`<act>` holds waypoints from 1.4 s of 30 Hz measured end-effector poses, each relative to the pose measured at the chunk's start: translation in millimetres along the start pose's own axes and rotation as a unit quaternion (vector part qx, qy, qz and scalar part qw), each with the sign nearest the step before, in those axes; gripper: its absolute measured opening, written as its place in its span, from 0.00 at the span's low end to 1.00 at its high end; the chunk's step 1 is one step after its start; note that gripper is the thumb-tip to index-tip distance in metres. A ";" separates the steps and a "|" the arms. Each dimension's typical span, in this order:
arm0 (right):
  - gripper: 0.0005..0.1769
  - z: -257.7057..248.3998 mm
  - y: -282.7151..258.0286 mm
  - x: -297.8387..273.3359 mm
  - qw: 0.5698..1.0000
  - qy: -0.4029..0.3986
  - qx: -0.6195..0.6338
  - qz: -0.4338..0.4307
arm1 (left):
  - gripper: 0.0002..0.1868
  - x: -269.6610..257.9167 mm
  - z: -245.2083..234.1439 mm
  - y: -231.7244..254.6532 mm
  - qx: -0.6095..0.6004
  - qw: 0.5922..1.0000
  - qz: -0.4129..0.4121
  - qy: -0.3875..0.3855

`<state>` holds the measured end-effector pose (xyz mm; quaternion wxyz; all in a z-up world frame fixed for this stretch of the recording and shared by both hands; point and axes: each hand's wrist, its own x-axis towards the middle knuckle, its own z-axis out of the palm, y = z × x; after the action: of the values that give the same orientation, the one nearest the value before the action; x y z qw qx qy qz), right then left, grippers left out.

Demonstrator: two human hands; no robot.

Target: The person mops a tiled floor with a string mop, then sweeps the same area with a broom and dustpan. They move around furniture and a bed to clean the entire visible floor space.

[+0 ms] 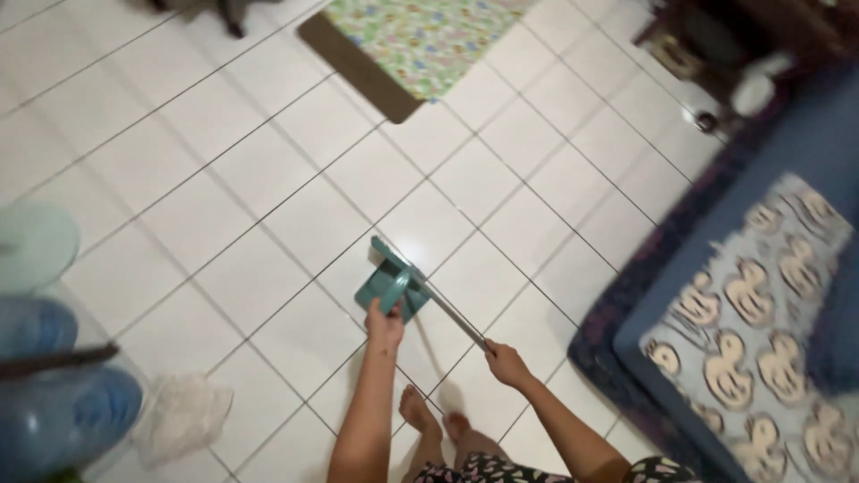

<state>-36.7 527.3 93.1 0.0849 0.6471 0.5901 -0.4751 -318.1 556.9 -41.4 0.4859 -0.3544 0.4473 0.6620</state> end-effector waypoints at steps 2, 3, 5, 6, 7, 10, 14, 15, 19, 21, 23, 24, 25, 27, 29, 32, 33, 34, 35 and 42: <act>0.29 -14.8 4.3 -5.7 1.000 0.024 -0.005 0.009 | 0.15 -14.3 5.5 6.3 -0.005 1.000 -0.021 -0.004; 0.29 -24.4 10.6 -2.4 0.999 0.035 0.008 0.020 | 0.15 -20.1 5.8 1.5 0.012 0.999 -0.029 -0.011; 0.30 -40.6 24.8 4.4 0.997 0.060 0.048 0.032 | 0.13 -29.8 2.3 -4.5 0.092 0.995 -0.025 -0.010; 0.30 -51.6 22.2 -3.5 0.995 0.067 0.060 0.041 | 0.13 -39.6 7.9 -8.1 0.108 0.994 -0.030 -0.014; 0.30 -64.4 19.3 -10.1 0.993 0.079 0.072 0.050 | 0.14 -49.2 14.8 -11.8 0.115 0.993 -0.032 -0.017; 0.30 -101.2 20.4 -23.7 0.985 0.114 0.107 0.069 | 0.14 -69.0 39.6 -25.7 0.141 0.989 -0.042 -0.021; 0.29 -135.0 70.0 -10.2 0.975 0.155 0.141 0.074 | 0.12 -103.1 83.3 -55.3 0.168 0.983 -0.060 -0.031; 0.29 -145.7 75.1 -13.3 0.974 0.158 0.145 0.076 | 0.12 -99.5 91.4 -66.4 0.173 0.982 -0.061 -0.033; 0.28 -182.5 122.6 3.4 0.963 0.180 0.165 0.117 | 0.13 -94.0 128.7 -111.3 0.172 0.982 -0.075 -0.039; 0.28 -202.5 155.5 22.6 0.961 0.183 0.167 0.124 | 0.13 -95.2 151.1 -136.0 0.178 0.980 -0.075 -0.042; 0.28 -226.4 183.4 40.0 0.957 0.194 0.170 0.135 | 0.12 -94.5 175.1 -162.3 0.156 0.984 -0.076 -0.045; 0.28 -232.1 204.4 53.1 0.956 0.198 0.173 0.135 | 0.12 -97.3 186.8 -173.0 0.158 0.983 -0.076 -0.049; 0.21 -238.6 226.0 66.3 0.958 0.213 0.148 0.126 | 0.10 -100.5 198.8 -184.8 0.154 0.982 -0.086 -0.066; 0.17 -262.8 250.4 78.9 0.958 0.229 0.125 0.119 | 0.13 -104.6 225.7 -211.4 0.151 0.980 -0.097 -0.084; 0.19 -293.0 254.5 77.0 0.956 0.217 0.136 0.144 | 0.14 -106.3 251.6 -237.0 0.148 0.980 -0.098 -0.093; 0.22 -342.9 252.4 77.9 0.952 0.217 0.159 0.145 | 0.14 -94.5 286.6 -276.5 0.144 0.983 -0.095 -0.061; 0.22 -357.3 252.0 80.5 0.952 0.216 0.161 0.146 | 0.14 -100.2 299.9 -288.3 0.145 0.983 -0.094 -0.060; 0.24 -371.6 251.4 83.7 0.947 0.227 0.180 0.138 | 0.14 -105.2 313.4 -299.9 0.151 0.982 -0.095 -0.065; 0.25 -383.8 251.2 85.4 0.942 0.237 0.199 0.133 | 0.14 -109.9 325.0 -311.4 0.158 0.980 -0.097 -0.070; 0.25 -447.7 263.8 139.2 0.937 0.252 0.205 0.132 | 0.15 -135.9 426.9 -370.9 0.198 0.969 -0.122 -0.089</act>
<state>395.9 846.3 113.8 -0.1389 0.8211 0.3911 -0.3918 61.0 959.8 138.3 0.6614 -0.2426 0.4776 0.5250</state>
